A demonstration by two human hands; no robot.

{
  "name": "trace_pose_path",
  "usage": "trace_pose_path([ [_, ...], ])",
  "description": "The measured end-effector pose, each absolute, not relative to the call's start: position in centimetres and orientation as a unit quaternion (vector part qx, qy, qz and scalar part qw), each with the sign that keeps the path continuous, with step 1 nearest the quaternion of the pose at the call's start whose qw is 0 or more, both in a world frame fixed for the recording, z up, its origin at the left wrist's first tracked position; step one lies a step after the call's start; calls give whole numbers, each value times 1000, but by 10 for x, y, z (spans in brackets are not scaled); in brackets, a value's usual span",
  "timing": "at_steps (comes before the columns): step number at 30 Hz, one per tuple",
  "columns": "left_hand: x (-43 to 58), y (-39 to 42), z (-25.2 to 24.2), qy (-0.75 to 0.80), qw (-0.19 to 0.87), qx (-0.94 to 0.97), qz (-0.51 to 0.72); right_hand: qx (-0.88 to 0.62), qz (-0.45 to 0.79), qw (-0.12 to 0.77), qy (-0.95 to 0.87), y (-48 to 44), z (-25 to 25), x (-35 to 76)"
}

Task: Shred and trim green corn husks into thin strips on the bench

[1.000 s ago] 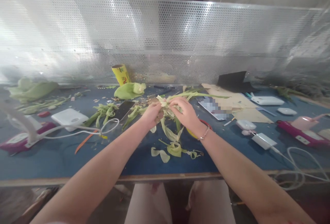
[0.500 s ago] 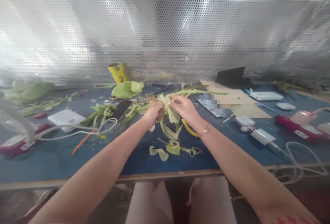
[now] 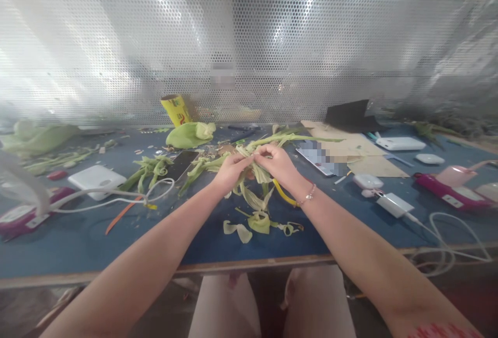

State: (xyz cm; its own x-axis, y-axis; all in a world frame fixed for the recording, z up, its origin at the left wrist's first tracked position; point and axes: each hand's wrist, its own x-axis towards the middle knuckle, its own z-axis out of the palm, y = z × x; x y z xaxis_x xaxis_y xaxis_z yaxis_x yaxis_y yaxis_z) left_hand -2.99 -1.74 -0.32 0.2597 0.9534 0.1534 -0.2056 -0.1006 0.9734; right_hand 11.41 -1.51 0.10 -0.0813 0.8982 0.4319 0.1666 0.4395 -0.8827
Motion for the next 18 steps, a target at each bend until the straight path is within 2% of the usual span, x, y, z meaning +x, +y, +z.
trace_pose_path([
  [7,-29,-19,3,313,641,485,506,-410,314,549,-657,-19,7,116],
  [18,-30,-23,5,362,545,583,482,-380,287,589,-653,-13,1,116],
])
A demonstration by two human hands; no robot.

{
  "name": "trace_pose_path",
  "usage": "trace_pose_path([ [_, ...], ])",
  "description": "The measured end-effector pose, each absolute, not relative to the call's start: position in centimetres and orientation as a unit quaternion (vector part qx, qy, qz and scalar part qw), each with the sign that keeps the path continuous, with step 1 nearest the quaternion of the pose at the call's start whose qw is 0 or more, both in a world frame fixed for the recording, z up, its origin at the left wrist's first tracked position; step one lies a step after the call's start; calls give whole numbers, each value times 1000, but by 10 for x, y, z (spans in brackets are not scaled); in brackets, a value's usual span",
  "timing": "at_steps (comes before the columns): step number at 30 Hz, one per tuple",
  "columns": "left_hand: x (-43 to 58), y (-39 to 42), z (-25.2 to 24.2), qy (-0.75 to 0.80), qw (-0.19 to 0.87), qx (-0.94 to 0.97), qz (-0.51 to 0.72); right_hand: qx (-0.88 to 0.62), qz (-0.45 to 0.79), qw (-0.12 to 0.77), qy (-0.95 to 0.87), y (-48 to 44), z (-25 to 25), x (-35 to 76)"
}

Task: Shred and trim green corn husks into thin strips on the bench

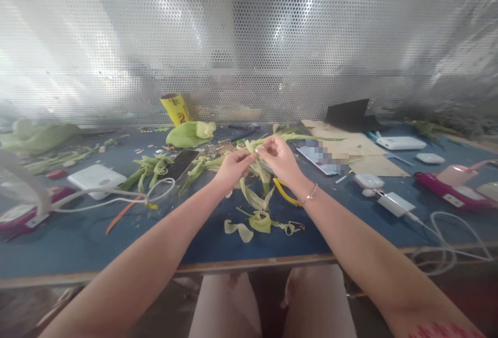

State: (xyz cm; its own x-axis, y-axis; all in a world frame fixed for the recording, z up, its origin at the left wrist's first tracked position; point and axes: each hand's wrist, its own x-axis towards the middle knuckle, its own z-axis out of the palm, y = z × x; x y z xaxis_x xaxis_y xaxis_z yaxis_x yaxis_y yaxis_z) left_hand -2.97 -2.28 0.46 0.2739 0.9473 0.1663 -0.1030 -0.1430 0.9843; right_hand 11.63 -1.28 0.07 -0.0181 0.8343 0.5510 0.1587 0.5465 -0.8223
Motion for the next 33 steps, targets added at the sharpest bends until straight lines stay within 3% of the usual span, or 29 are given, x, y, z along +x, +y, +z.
trace_pose_path([
  [10,-25,-22,0,361,523,556,536,-394,217,541,-711,-20,6,116],
  [16,-23,-21,1,395,492,544,553,-392,259,539,-699,-17,3,117],
  [28,-32,-15,-2,508,184,677,500,-403,245,550,-689,-19,0,113],
  [33,-31,-20,4,514,117,700,482,-410,250,546,-686,-17,-3,113],
])
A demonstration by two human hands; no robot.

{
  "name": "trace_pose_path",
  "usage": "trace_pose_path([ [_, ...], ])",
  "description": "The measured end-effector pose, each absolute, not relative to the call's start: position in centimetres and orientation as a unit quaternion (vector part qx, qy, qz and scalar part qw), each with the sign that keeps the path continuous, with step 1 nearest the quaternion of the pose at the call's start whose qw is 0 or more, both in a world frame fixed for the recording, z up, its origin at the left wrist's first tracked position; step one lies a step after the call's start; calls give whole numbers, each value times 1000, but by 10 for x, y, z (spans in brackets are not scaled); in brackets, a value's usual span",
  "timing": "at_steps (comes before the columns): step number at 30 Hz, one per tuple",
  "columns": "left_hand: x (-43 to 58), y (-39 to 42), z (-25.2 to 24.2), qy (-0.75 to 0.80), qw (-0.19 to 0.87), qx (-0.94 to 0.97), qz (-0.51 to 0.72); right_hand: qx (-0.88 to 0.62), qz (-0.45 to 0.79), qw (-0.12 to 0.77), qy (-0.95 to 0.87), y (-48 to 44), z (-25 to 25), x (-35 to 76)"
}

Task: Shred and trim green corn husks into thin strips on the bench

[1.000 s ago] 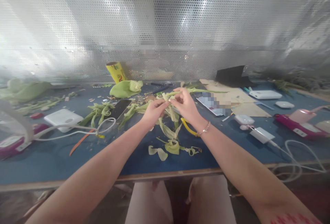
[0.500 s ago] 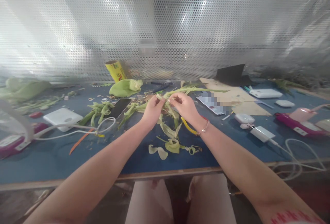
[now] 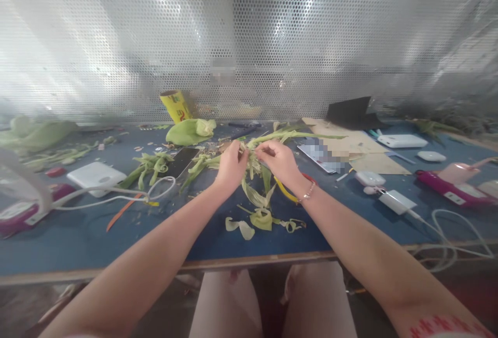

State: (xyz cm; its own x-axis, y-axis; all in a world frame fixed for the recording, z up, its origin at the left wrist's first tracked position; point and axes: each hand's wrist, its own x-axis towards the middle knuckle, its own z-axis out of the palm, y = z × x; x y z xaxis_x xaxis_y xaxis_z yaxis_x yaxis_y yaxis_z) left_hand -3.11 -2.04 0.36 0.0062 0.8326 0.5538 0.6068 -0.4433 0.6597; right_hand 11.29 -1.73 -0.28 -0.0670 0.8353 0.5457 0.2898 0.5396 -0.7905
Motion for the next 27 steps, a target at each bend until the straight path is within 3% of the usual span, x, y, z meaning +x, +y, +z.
trace_pose_path([
  [13,-30,-20,5,498,191,662,527,-415,294,566,-649,-21,2,111],
  [20,-29,-8,-6,416,538,495,541,-414,301,559,-652,-19,0,113],
  [27,-29,-6,-7,402,618,450,505,-407,314,578,-633,-17,-3,113],
])
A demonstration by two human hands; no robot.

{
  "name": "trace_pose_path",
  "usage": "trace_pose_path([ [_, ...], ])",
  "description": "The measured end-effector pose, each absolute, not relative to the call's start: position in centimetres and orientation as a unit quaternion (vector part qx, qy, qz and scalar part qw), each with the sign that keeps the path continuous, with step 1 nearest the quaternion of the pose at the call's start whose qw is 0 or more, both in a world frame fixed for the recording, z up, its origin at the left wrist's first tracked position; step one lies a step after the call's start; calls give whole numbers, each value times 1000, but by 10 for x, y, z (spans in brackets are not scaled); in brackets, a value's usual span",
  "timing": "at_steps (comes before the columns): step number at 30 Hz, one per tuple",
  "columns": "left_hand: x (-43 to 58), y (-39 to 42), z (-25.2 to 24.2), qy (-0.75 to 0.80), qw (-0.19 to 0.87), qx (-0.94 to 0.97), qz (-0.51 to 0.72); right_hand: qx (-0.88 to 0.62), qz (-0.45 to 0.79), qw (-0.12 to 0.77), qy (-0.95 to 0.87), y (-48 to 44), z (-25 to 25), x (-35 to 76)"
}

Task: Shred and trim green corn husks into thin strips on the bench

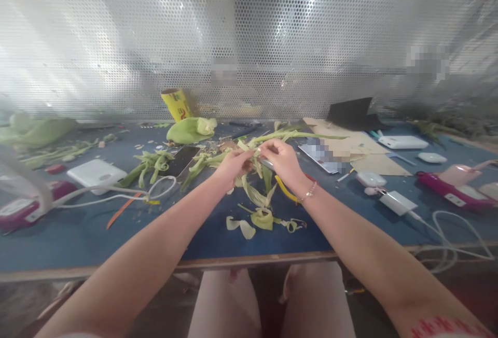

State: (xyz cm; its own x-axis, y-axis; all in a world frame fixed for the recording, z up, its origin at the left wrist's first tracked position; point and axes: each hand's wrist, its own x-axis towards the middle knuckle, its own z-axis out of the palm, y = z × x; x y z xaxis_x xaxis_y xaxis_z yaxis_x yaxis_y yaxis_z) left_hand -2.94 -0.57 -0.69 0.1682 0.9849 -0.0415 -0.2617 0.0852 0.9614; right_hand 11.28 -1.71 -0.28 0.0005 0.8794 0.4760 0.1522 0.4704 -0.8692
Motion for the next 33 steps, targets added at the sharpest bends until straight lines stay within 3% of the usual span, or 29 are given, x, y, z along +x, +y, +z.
trace_pose_path([
  [18,-30,-3,-6,385,620,425,536,-384,360,597,-605,-10,-3,118],
  [24,-30,-5,-2,374,638,401,541,-410,385,540,-626,-3,-12,118],
  [29,-28,-7,-5,374,628,419,538,-417,332,494,-687,-9,-13,113],
  [33,-26,-11,-6,384,626,440,517,-436,283,511,-685,-17,-6,109],
])
